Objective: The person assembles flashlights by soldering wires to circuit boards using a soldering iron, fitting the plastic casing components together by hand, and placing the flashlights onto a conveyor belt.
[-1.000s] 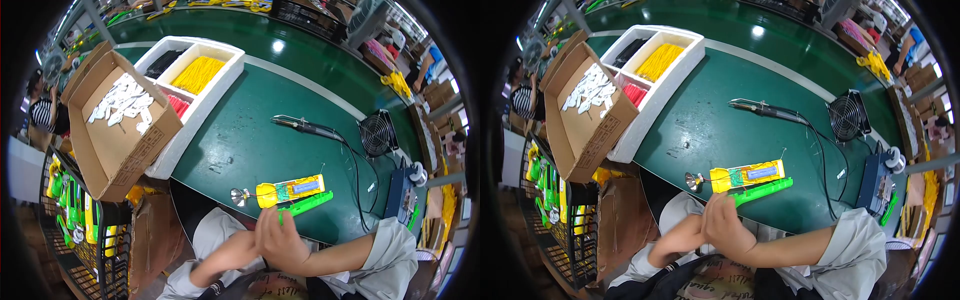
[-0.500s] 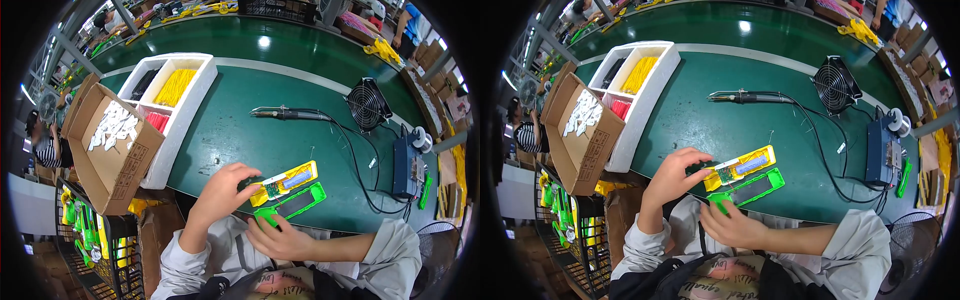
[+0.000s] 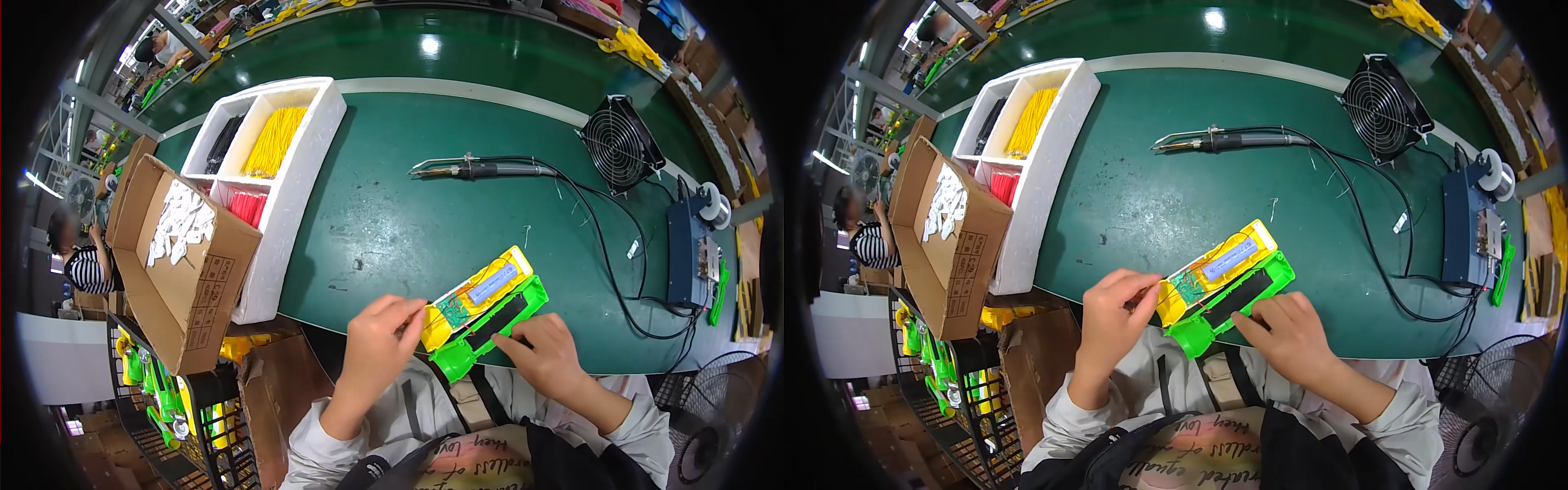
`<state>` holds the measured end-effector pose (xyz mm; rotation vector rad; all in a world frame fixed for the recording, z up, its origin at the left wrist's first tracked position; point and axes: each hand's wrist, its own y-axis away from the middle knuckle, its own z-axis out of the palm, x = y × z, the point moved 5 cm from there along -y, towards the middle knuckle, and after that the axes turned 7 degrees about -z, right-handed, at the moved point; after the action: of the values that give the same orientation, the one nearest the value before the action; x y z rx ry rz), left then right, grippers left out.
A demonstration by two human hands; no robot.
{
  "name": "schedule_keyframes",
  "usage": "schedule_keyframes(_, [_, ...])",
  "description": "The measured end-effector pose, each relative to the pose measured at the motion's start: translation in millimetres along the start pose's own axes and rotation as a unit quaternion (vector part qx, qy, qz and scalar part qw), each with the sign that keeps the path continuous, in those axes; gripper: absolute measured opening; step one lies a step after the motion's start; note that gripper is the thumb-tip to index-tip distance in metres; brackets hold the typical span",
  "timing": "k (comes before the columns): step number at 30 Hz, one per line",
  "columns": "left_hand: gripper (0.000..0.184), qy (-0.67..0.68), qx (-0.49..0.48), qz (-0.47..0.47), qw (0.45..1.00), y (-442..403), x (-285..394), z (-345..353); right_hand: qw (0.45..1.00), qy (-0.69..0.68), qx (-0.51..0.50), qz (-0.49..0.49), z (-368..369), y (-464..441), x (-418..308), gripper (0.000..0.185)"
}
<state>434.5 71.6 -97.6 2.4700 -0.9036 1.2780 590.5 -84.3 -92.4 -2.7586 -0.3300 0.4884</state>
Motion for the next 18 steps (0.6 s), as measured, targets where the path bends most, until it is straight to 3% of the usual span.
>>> schedule_keyframes(5, [0.013, -0.041, 0.064, -0.004, 0.997, 23, 15, 7, 0.999, -0.006, 0.022, 0.046, -4, -5, 17, 0.021])
schedule_keyframes(12, [0.019, 0.007, 0.125, -0.025, 0.992, 50, 21, 21, 0.998, 0.004, -0.023, 0.067, -23, -13, 32, 0.022])
schedule_keyframes(18, [0.022, 0.05, 0.163, -0.047, 0.984, 64, 16, 37, 0.996, -0.025, 0.0, 0.088, -22, -18, 41, 0.024])
